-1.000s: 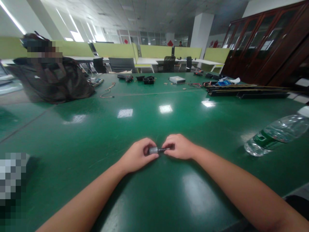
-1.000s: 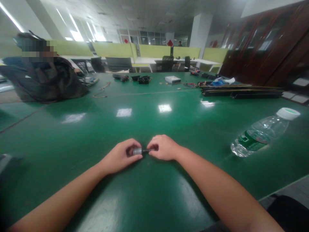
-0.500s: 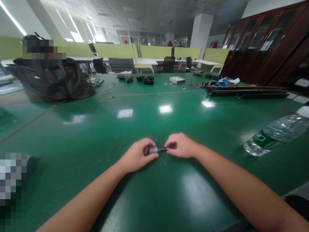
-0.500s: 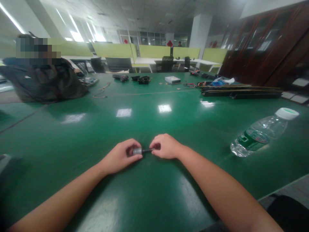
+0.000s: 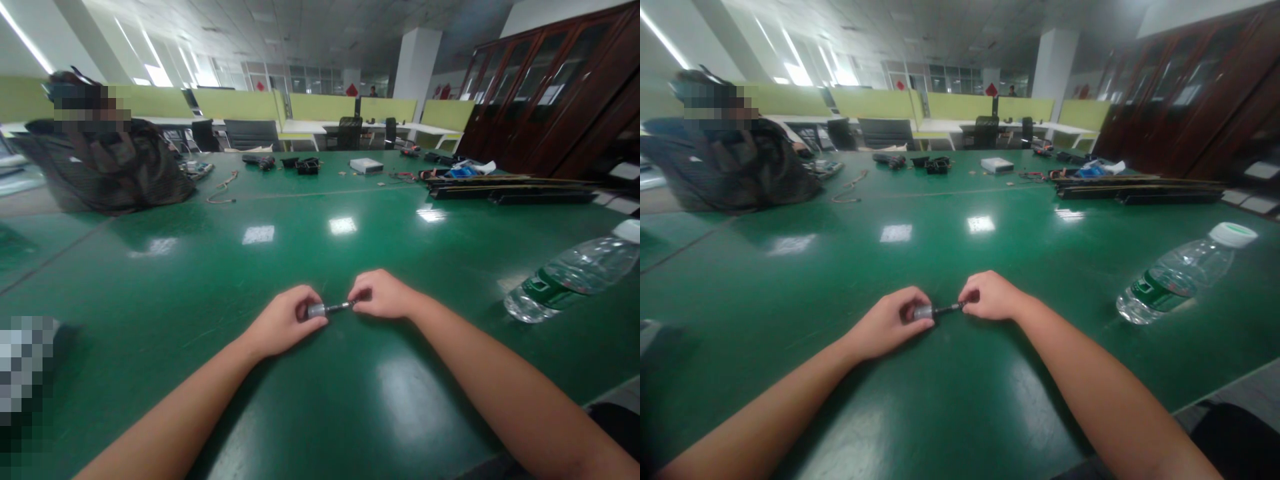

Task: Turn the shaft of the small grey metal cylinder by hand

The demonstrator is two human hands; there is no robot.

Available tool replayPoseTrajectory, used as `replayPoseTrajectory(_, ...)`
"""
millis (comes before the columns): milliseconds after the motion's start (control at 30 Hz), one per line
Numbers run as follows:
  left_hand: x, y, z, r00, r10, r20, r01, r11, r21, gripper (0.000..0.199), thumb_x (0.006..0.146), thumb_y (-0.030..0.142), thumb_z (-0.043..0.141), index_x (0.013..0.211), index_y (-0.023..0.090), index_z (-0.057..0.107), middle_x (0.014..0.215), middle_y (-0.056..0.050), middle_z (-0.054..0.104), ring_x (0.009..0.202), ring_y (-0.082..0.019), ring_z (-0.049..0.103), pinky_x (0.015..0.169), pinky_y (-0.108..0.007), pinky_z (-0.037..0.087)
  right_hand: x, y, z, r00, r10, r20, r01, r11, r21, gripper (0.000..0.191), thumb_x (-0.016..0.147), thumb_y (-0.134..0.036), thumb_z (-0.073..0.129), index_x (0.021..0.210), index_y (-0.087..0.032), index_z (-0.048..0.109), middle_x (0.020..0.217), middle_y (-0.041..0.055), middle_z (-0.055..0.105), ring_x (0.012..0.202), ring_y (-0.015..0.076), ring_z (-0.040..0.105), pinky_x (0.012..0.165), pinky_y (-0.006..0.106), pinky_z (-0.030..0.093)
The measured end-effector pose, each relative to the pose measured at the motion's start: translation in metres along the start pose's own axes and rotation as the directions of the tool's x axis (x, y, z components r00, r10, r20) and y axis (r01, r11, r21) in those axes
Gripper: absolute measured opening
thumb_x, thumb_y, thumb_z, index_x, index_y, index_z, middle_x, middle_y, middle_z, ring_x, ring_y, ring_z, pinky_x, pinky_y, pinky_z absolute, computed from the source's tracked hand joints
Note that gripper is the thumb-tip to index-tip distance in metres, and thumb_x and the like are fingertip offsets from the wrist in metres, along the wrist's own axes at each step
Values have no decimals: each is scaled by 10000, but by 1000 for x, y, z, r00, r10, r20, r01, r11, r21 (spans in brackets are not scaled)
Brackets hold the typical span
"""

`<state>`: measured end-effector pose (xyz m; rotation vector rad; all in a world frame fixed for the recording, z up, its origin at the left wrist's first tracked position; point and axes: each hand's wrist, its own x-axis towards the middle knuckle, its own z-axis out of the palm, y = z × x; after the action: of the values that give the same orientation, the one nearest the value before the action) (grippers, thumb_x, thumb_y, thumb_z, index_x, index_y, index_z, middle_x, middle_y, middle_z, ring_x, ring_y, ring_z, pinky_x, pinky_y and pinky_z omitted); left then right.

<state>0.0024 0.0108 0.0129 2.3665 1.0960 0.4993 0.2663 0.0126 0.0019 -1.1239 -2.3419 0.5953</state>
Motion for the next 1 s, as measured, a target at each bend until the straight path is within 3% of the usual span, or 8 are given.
replayPoseTrajectory(200, 1, 1, 0, 1000, 3, -6, -3, 1000, 0, 254, 829, 417, 664, 934, 191, 620, 736, 12, 567, 646, -150, 533, 589, -244, 399, -2, 10, -10, 997, 78, 1, -78, 996, 51, 163, 733, -184, 745, 892, -168, 772, 827, 29, 712, 734, 130, 636, 681, 241, 469)
replayPoseTrajectory(400, 1, -3, 2, 1000, 14, -21, -14, 1000, 2, 255, 809, 398, 686, 942, 191, 620, 754, 8, 571, 655, -150, 534, 593, -246, 403, 8, -9, 17, 999, -30, -45, 34, 995, 90, 185, 788, -272, 751, 950, -187, 772, 860, 40, 727, 784, 140, 643, 711, 243, 460)
replayPoseTrajectory(533, 1, -5, 2, 999, 19, -35, -19, 1000, 0, 283, 774, 401, 716, 935, 190, 620, 770, 4, 579, 665, -153, 539, 591, -245, 407, 16, -20, 32, 991, -97, -96, 99, 995, 11, 157, 811, -263, 734, 948, -195, 766, 888, 45, 743, 831, 155, 641, 752, 256, 460)
replayPoseTrajectory(733, 1, -2, 1, 1000, 8, -26, -9, 999, -45, 286, 858, 458, 619, 934, 183, 635, 744, -1, 597, 647, -146, 553, 588, -242, 423, 14, -18, 31, 989, -119, -89, 114, 992, -58, 170, 851, -300, 691, 966, -194, 757, 904, 49, 740, 859, 168, 630, 772, 271, 459)
replayPoseTrajectory(1000, 2, -2, -1, 1000, 4, -6, -4, 1000, -28, 267, 826, 425, 657, 943, 185, 643, 752, 0, 612, 646, -146, 559, 587, -237, 423, 13, -19, 32, 983, -173, -65, 170, 984, -56, 182, 836, -240, 679, 998, -182, 739, 911, 45, 724, 860, 171, 613, 783, 276, 457)
